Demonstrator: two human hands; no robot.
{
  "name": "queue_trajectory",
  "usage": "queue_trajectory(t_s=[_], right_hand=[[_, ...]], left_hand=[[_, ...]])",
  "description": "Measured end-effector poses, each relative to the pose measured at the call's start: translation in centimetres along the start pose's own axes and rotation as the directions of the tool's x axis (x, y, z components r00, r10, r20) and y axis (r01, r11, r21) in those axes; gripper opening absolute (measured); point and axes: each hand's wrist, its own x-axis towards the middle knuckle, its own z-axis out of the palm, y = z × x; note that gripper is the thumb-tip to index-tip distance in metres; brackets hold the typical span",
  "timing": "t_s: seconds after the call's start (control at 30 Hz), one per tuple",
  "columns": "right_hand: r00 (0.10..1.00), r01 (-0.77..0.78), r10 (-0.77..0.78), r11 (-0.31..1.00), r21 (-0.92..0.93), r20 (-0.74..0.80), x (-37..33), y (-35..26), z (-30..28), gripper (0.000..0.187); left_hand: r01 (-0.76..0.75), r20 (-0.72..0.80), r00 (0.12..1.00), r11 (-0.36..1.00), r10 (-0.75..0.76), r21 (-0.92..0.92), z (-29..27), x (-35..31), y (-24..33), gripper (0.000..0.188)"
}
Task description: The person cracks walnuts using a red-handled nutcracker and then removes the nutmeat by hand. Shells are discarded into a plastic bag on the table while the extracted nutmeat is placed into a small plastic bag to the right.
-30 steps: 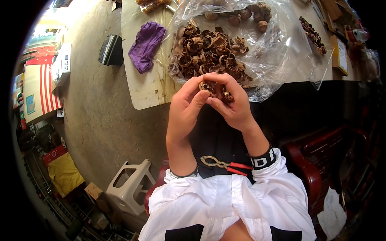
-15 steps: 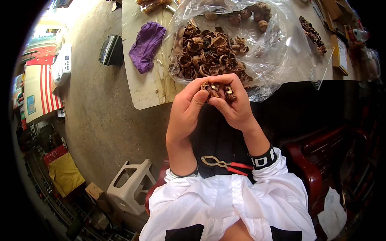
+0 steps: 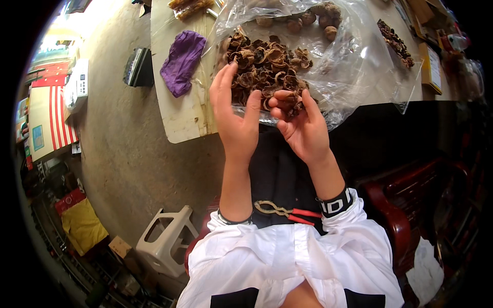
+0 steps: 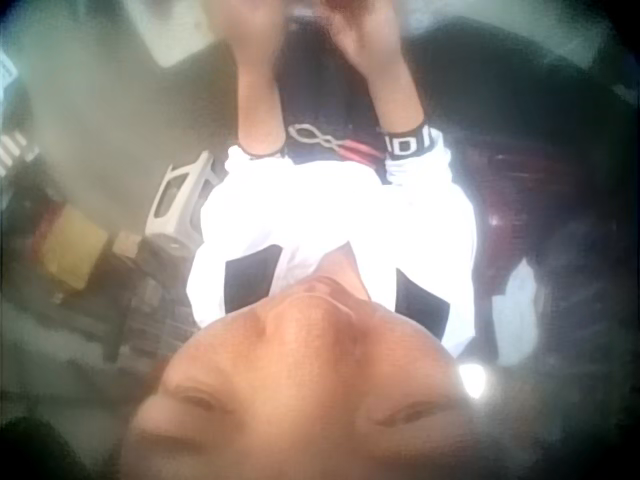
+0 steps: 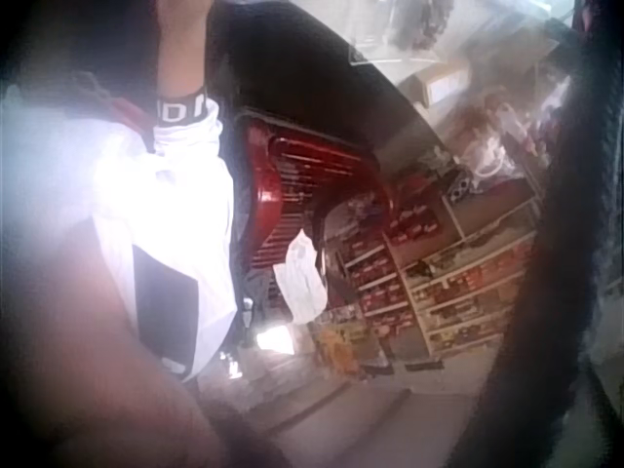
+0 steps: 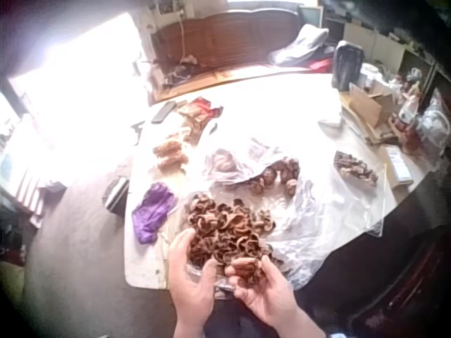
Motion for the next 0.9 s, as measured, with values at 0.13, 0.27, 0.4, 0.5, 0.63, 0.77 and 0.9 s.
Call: queue_trajectory(t_s=[0.13, 0.27, 0.4, 0.5, 0.63, 0.77, 0.9], right_hand=[[0.992, -0.089, 0.057, 0.95, 0.298, 0.115, 0.4, -0.2, -0.6, 0.052], [0.997, -0.061, 0.041, 0.936, 0.347, 0.067, 0.5, -0.3, 0.1, 0.052], [0.999, -0.028, 0.013, 0.929, 0.37, 0.045, 0.4, -0.4, 0.5, 0.045], [0.999, 0.045, -0.05, 0.954, 0.297, 0.009, 0.6, -0.6, -1.2, 0.036], [0.987, 0.156, -0.153, 0.985, -0.069, 0.042, -1.7, -2.2, 1.1, 0.032], [0.899, 0.434, -0.424, 0.82, -0.374, 0.112, -6.0, -7.5, 3.5, 0.029], [0.682, 0.65, -0.731, 0.588, -0.481, 0.028, -6.4, -14.6, 2.2, 0.027]], left_hand=[[0.04, 0.022, 0.999, 0.998, -0.039, -0.044, 0.0, -0.8, -0.2, 0.025], [0.005, -0.007, 1.0, 1.0, -0.005, -0.027, 0.2, -0.9, 0.2, 0.016], [-0.055, -0.001, 0.998, 0.998, 0.055, -0.015, 0.6, -1.1, 0.4, 0.01], [-0.078, 0.028, 0.997, 0.997, 0.077, 0.021, 1.0, -0.9, 1.1, 0.007], [-0.076, 0.0, 0.997, 0.993, 0.076, 0.095, 0.7, -0.9, 0.6, 0.005], [-0.052, -0.006, 0.999, 0.997, 0.052, 0.06, 1.0, -1.2, 0.3, 0.005], [-0.056, 0.001, 0.998, 0.996, 0.056, 0.072, 0.9, -1.1, 0.6, 0.005]])
